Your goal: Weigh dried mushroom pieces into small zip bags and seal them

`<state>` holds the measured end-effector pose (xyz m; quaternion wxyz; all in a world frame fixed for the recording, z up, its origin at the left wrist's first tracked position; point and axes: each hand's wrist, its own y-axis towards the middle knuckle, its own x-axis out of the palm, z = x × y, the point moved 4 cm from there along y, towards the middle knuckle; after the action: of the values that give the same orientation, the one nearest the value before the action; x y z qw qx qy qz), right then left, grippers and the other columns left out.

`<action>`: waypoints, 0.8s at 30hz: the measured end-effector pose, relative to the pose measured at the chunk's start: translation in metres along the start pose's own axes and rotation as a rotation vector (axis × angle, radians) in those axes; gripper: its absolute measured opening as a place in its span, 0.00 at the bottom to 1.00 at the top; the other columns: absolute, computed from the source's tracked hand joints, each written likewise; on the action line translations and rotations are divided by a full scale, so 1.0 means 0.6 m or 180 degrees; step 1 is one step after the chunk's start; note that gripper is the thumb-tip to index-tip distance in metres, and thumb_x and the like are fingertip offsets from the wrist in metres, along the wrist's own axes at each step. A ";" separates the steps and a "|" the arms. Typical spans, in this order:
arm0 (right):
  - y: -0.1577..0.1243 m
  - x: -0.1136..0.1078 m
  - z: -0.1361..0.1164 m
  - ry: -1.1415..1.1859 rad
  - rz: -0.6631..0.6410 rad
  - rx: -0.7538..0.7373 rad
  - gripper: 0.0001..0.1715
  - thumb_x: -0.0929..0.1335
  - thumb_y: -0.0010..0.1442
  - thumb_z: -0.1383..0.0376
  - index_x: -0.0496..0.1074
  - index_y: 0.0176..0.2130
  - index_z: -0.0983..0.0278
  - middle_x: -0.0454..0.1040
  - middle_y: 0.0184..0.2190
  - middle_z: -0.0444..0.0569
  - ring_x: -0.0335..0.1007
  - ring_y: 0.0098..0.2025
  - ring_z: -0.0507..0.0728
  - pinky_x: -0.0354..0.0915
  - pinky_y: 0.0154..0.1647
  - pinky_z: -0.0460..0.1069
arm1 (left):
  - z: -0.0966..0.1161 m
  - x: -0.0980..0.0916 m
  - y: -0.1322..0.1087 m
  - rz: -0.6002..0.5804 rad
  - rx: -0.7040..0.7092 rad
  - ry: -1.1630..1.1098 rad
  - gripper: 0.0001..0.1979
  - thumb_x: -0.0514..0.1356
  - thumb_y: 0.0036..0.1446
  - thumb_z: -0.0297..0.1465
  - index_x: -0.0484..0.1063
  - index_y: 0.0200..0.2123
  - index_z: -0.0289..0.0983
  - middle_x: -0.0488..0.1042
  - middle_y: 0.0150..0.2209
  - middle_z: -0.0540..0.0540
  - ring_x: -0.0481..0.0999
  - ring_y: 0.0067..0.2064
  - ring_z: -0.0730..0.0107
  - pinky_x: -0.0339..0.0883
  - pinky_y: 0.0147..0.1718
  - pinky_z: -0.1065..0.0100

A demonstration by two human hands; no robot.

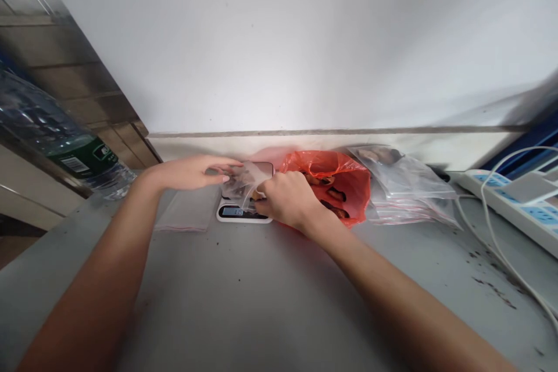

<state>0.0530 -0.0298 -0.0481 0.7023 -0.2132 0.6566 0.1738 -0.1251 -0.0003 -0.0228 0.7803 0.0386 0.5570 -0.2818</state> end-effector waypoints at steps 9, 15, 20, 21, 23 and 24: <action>-0.015 -0.026 0.029 0.0559 0.0200 -0.0271 0.14 0.65 0.60 0.68 0.75 0.26 0.61 0.72 0.21 0.45 0.65 0.25 0.55 0.53 0.29 0.50 | 0.011 0.004 -0.004 -0.0163 -0.0013 0.0043 0.30 0.51 0.67 0.36 0.58 0.72 0.44 0.63 0.71 0.49 0.67 0.69 0.61 0.61 0.64 0.66; -0.047 -0.051 0.111 0.0509 0.0118 0.0245 0.18 0.65 0.53 0.67 0.56 0.17 0.59 0.56 0.16 0.42 0.51 0.21 0.53 0.48 0.25 0.51 | 0.015 -0.008 -0.009 0.0002 -0.0264 -0.0111 0.28 0.50 0.69 0.36 0.61 0.71 0.45 0.70 0.67 0.47 0.74 0.63 0.61 0.66 0.59 0.66; -0.052 -0.042 0.145 0.0174 0.0130 0.0640 0.15 0.66 0.53 0.69 0.61 0.19 0.58 0.63 0.19 0.46 0.57 0.24 0.56 0.48 0.26 0.52 | 0.006 -0.017 -0.018 0.0145 -0.0321 0.0000 0.27 0.49 0.69 0.38 0.62 0.70 0.46 0.70 0.67 0.46 0.73 0.63 0.60 0.67 0.58 0.65; -0.050 -0.039 0.145 0.0260 0.0161 0.0584 0.14 0.66 0.54 0.69 0.62 0.20 0.59 0.65 0.20 0.46 0.60 0.25 0.56 0.49 0.26 0.52 | 0.003 -0.018 -0.019 0.0157 -0.0321 0.0040 0.28 0.49 0.69 0.38 0.62 0.70 0.46 0.71 0.67 0.46 0.74 0.62 0.60 0.67 0.57 0.66; -0.047 -0.036 0.140 0.0443 0.0213 0.0466 0.13 0.66 0.57 0.67 0.64 0.22 0.59 0.69 0.22 0.46 0.63 0.26 0.56 0.51 0.26 0.51 | -0.002 -0.018 -0.020 0.0159 -0.0351 0.0098 0.28 0.49 0.69 0.40 0.62 0.70 0.46 0.72 0.66 0.47 0.75 0.61 0.59 0.67 0.56 0.66; -0.046 -0.035 0.137 0.0514 0.0229 0.0405 0.13 0.66 0.58 0.66 0.65 0.23 0.59 0.70 0.22 0.46 0.63 0.26 0.56 0.52 0.26 0.50 | -0.005 -0.018 -0.021 0.0155 -0.0372 0.0111 0.28 0.49 0.69 0.40 0.62 0.70 0.47 0.72 0.66 0.47 0.75 0.61 0.59 0.67 0.56 0.66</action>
<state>0.1354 -0.0090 -0.0216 0.6525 -0.1578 0.7280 0.1391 -0.1358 -0.0054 -0.0110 0.7780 0.0114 0.5849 -0.2290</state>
